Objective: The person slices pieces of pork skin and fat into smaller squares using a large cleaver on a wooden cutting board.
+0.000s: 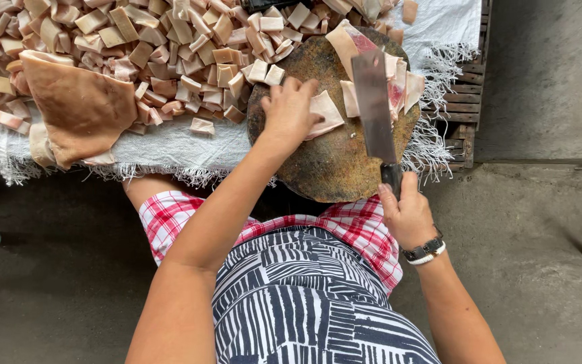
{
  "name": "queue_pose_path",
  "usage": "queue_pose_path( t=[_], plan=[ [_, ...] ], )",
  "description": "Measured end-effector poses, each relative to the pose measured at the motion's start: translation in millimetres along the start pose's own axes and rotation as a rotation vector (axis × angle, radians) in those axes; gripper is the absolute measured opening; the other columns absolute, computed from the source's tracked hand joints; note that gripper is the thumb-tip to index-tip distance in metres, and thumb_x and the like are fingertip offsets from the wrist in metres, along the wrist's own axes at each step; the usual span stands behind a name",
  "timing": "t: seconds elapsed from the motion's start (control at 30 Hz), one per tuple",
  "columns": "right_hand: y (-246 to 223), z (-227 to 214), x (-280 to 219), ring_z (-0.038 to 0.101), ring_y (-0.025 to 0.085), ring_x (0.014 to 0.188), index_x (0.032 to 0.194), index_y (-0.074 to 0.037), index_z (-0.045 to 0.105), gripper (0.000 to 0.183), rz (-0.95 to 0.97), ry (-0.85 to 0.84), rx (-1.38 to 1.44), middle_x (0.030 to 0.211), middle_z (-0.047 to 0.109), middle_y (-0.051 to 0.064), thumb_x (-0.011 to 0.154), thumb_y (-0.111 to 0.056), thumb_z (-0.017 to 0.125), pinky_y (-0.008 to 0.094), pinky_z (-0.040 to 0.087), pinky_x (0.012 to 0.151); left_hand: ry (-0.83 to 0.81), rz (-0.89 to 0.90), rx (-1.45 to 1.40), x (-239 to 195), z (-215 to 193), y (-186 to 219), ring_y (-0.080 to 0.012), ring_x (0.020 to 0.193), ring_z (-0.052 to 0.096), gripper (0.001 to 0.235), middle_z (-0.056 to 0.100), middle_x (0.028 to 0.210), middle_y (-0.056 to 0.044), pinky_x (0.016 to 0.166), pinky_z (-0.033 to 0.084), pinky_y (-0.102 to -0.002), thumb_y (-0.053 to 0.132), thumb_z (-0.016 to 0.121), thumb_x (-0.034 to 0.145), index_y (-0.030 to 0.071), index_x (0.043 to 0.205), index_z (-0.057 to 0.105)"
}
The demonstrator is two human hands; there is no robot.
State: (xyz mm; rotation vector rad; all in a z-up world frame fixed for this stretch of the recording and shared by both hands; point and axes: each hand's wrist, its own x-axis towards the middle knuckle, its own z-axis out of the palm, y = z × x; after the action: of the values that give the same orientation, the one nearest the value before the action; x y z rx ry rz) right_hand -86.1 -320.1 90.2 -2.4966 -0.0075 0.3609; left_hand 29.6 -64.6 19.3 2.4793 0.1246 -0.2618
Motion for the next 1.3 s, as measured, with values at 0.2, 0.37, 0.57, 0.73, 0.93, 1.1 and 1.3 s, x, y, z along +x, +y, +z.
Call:
queue_pose_path(
  t=[0.2,0.37,0.57,0.73,0.93,1.1,1.3],
  plan=[
    [-32,-27,-20,0.065,0.015,0.061,0.117,-0.002,0.041,0.034,-0.223,0.236,0.22,0.075,0.063,0.01,0.11,-0.031,0.056,0.032,0.051,0.052,0.134,-0.093,-0.083,-7,-45,-30,-0.0305,0.122,0.05,0.051,0.059,0.125,-0.008,0.107,0.035,-0.053,0.033,0.079,0.085,0.024,0.133,0.064],
    [-17,13,3,0.069,0.032,0.067,0.115,-0.003,0.038,0.032,-0.238,0.102,0.106,0.08,0.066,0.021,0.11,-0.031,0.054,0.043,0.055,0.056,0.259,-0.067,-0.186,-12,-61,-45,-0.0318,0.118,0.053,0.039,0.06,0.121,-0.009,0.102,0.04,-0.05,0.027,0.077,0.09,0.021,0.127,0.069],
    [32,27,4,0.065,0.053,0.075,0.118,-0.001,0.038,0.04,-0.037,-0.285,-0.173,0.076,0.065,0.033,0.097,-0.029,0.057,0.058,0.051,0.063,0.183,0.076,-0.161,-18,-25,-34,-0.0387,0.116,0.054,0.04,0.061,0.122,-0.013,0.097,0.045,-0.053,0.029,0.081,0.087,0.019,0.124,0.069],
    [27,20,10,0.066,0.052,0.072,0.115,0.0,0.04,0.039,-0.042,-0.27,-0.233,0.074,0.066,0.032,0.098,-0.03,0.058,0.057,0.052,0.062,0.056,0.002,0.091,-7,19,-13,-0.0377,0.113,0.056,0.051,0.064,0.117,-0.014,0.091,0.046,-0.054,0.02,0.081,0.07,0.008,0.117,0.066],
    [20,13,-17,0.068,0.049,0.067,0.116,-0.002,0.04,0.036,0.108,-0.342,-0.339,0.07,0.067,0.029,0.099,-0.032,0.055,0.057,0.054,0.061,0.035,0.189,0.177,-13,39,-13,-0.0383,0.102,0.064,0.026,0.068,0.114,-0.016,0.086,0.052,-0.055,0.012,0.071,0.084,0.003,0.108,0.068],
    [32,34,11,0.066,0.05,0.067,0.116,-0.001,0.04,0.04,0.012,-0.254,-0.222,0.071,0.066,0.03,0.099,-0.032,0.057,0.056,0.052,0.059,-0.092,0.27,0.021,-45,52,-7,-0.0401,0.099,0.066,0.022,0.068,0.106,-0.017,0.084,0.055,-0.052,0.011,0.073,0.084,0.009,0.105,0.07],
    [28,12,17,0.068,0.046,0.066,0.11,-0.004,0.045,0.033,0.077,-0.139,-0.083,0.073,0.067,0.024,0.099,-0.032,0.058,0.052,0.051,0.056,-0.122,0.177,-0.088,-16,35,-3,-0.0387,0.104,0.064,0.045,0.065,0.11,-0.02,0.092,0.053,-0.047,0.014,0.085,0.071,0.007,0.112,0.07]
  ],
)
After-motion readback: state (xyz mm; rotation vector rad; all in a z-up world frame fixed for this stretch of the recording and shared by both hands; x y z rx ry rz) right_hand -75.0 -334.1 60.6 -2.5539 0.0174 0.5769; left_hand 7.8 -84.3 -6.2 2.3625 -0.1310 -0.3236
